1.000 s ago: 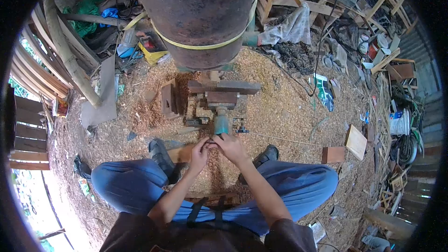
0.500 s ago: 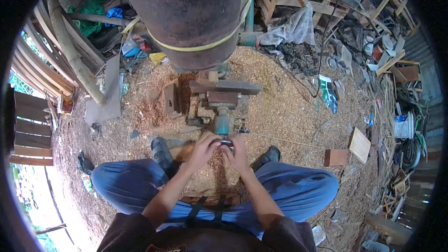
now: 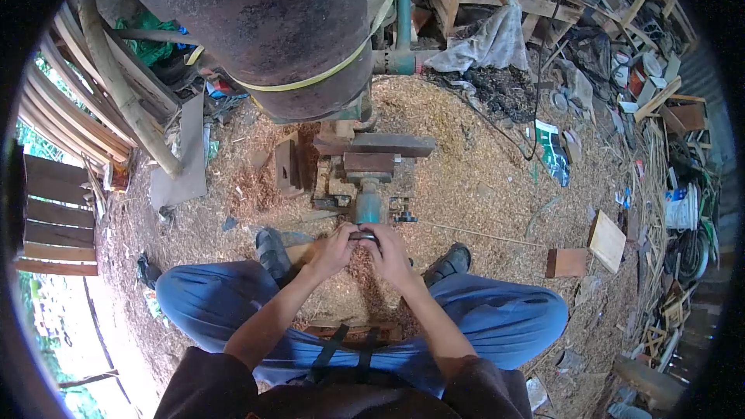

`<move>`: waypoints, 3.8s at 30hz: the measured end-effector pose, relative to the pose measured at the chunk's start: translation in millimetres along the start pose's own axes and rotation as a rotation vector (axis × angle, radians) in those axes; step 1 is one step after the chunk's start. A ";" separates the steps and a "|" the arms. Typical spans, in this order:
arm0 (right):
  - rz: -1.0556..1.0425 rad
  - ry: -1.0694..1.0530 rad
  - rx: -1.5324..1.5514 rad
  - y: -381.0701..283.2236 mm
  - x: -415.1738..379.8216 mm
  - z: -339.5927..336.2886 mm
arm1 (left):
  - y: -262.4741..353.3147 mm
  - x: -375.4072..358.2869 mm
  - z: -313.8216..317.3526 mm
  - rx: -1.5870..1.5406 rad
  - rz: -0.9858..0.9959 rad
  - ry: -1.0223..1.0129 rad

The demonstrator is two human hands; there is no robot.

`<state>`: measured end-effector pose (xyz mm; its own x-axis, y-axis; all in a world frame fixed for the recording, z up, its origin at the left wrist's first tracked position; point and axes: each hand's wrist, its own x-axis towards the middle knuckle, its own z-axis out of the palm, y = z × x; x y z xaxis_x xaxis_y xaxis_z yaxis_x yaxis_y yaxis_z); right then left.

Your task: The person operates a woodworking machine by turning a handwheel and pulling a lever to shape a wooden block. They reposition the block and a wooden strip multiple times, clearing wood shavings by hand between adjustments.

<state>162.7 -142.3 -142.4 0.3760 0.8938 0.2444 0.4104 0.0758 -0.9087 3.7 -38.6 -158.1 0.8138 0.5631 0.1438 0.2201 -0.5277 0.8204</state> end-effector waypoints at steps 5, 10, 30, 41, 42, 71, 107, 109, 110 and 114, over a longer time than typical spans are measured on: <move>0.022 -0.212 0.035 -7.9 13.6 -8.7 | -16.2 -13.9 16.1 -0.177 -0.191 0.031; -0.117 -0.190 -0.131 -13.3 19.6 -9.4 | -7.1 -11.8 14.7 0.110 0.128 0.282; -0.072 -0.330 -0.436 -16.3 23.8 -4.1 | 15.6 -7.6 -4.1 0.046 -0.488 -0.026; -0.137 -0.330 -0.509 -8.9 31.2 0.0 | -9.9 -12.1 9.7 -0.269 -0.373 0.116; -0.195 -0.325 -0.475 -13.2 29.8 -1.7 | -7.4 -15.5 7.6 -0.326 -0.386 0.063; -0.394 -0.415 -0.797 -16.4 36.2 6.5 | -6.6 -33.5 41.3 -0.529 -0.451 0.387; -0.514 -0.375 -0.871 -30.1 37.3 9.8 | -34.0 -38.3 53.8 -0.328 -0.328 0.440; -0.525 -0.352 -0.838 -24.9 36.8 7.5 | -28.1 -34.6 44.7 -0.238 -0.361 0.346; -0.536 -0.327 -0.802 -23.0 35.7 7.8 | -24.7 -33.5 39.7 -0.234 -0.359 0.343; -0.337 -0.123 -0.436 28.1 1.9 5.7 | 20.8 -5.5 -4.8 -0.102 -0.085 0.277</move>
<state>170.2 -135.9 -169.4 0.0754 0.8988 0.4318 0.8059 0.2001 -0.5572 1.3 -49.6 -139.2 0.6140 0.7618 0.2066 0.2144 -0.4129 0.8852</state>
